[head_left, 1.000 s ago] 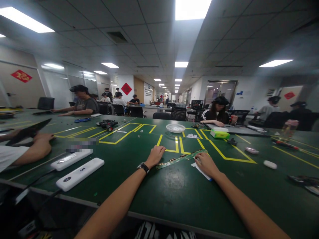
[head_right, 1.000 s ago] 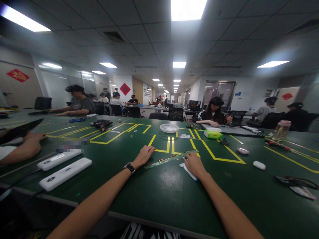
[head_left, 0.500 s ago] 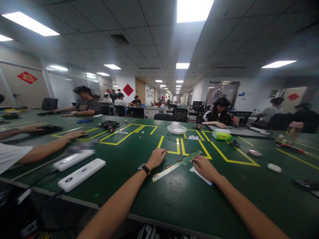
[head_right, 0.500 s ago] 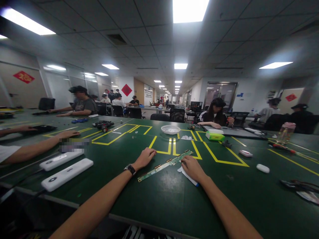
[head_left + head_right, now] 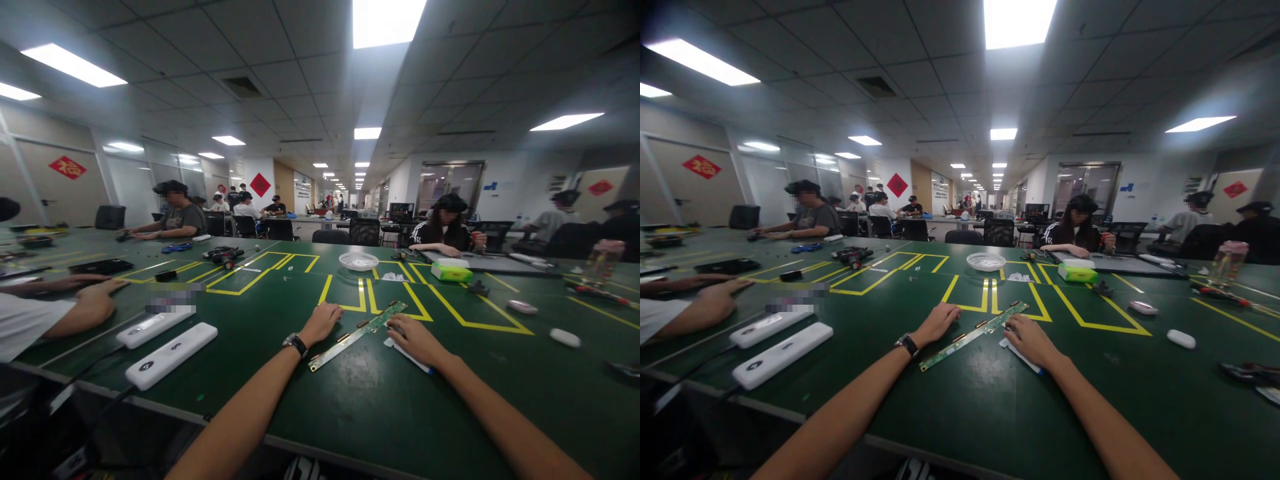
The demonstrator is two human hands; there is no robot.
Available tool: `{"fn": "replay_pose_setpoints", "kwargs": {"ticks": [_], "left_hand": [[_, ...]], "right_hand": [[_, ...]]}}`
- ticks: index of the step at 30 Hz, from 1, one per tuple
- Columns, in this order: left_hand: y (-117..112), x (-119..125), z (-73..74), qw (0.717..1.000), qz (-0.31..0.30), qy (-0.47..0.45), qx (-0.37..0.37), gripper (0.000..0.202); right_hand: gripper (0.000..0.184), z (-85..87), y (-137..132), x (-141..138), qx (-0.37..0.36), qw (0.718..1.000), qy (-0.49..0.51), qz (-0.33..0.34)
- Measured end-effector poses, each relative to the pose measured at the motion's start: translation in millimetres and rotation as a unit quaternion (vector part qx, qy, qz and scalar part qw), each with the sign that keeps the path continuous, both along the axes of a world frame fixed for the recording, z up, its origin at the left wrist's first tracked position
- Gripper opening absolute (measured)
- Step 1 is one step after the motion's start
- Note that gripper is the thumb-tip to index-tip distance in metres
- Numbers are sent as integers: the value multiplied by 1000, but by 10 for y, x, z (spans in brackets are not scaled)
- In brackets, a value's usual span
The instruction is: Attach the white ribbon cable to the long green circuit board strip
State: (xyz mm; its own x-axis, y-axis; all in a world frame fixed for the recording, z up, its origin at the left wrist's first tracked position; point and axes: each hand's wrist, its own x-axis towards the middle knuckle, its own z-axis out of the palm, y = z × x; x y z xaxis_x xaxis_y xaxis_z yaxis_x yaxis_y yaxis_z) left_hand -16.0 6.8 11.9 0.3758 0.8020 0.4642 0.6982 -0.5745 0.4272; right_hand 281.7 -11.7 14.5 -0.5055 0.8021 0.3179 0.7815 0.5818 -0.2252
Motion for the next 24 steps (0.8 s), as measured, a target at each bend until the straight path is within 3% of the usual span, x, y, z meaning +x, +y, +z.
{"fn": "replay_pose_setpoints", "kwargs": {"ticks": [5,13,20,24], "left_hand": [[14,7,0,1000,-13,-12,-9,46],[23,-8,17,1000,9,-13,-4,48],[11,6,15,1000,-2,-27,-13,46],[2,6,34,999,1,-37,-17,43]], "right_hand": [[49,-5,-108,-152,-30,997,-16,72],[46,-29,43,-24,-22,999,-26,-10],[42,37,-137,-174,-40,993,-4,108],[40,71,-109,-176,-32,996,-10,82]]}}
